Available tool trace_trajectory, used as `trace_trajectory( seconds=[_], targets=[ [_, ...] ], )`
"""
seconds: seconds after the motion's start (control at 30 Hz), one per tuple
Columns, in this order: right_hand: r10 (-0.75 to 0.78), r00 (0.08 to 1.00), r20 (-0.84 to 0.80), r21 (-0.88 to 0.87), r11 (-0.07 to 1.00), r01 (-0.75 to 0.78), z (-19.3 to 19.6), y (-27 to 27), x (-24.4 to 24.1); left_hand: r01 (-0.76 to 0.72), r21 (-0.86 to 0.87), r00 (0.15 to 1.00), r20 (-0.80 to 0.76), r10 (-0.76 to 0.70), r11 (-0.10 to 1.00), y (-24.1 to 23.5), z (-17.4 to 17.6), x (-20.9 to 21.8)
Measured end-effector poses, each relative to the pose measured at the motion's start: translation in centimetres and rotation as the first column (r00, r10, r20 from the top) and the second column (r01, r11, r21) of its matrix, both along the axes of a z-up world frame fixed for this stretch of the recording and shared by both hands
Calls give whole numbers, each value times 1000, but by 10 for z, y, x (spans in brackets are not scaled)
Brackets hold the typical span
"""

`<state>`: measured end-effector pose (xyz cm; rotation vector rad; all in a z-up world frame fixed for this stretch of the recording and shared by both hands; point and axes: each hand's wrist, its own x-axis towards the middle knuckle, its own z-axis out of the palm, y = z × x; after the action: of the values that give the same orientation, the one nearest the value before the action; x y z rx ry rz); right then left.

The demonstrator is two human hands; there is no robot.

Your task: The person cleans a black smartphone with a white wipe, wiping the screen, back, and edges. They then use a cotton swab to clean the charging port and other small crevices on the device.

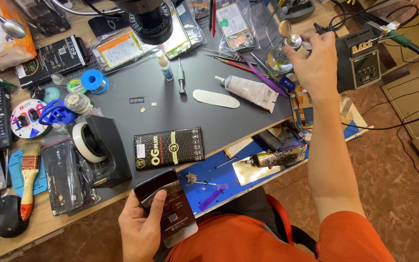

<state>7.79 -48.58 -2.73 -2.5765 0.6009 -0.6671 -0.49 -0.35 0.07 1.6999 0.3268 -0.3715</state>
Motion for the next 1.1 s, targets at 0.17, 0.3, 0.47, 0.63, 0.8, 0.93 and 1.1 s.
trace_trajectory(
  seconds=[0.17,0.3,0.47,0.63,0.8,0.93,1.1],
  targets=[
    [76,997,12,-11,997,-76,2,-8,-4,17,20,1000,-23,-16,1000,-4,2,1],
    [254,954,159,-189,956,-223,11,-16,-8,-12,-6,997,-78,11,1000,-5,6,2],
    [292,944,157,-254,935,-247,6,-28,1,-2,-10,998,-63,2,1000,-7,7,2],
    [337,931,142,-360,893,-269,1,-32,8,-7,-22,995,-99,5,1000,-7,5,1],
    [321,944,79,-390,881,-267,-1,-38,10,12,-83,1000,-3,-12,996,-6,-7,-1],
    [321,945,64,-372,886,-276,6,-34,12,-6,-80,995,-95,-2,997,-11,7,2],
    [343,926,159,-260,919,-296,37,11,-9,65,-98,997,34,-62,993,-5,2,0]
  ],
)
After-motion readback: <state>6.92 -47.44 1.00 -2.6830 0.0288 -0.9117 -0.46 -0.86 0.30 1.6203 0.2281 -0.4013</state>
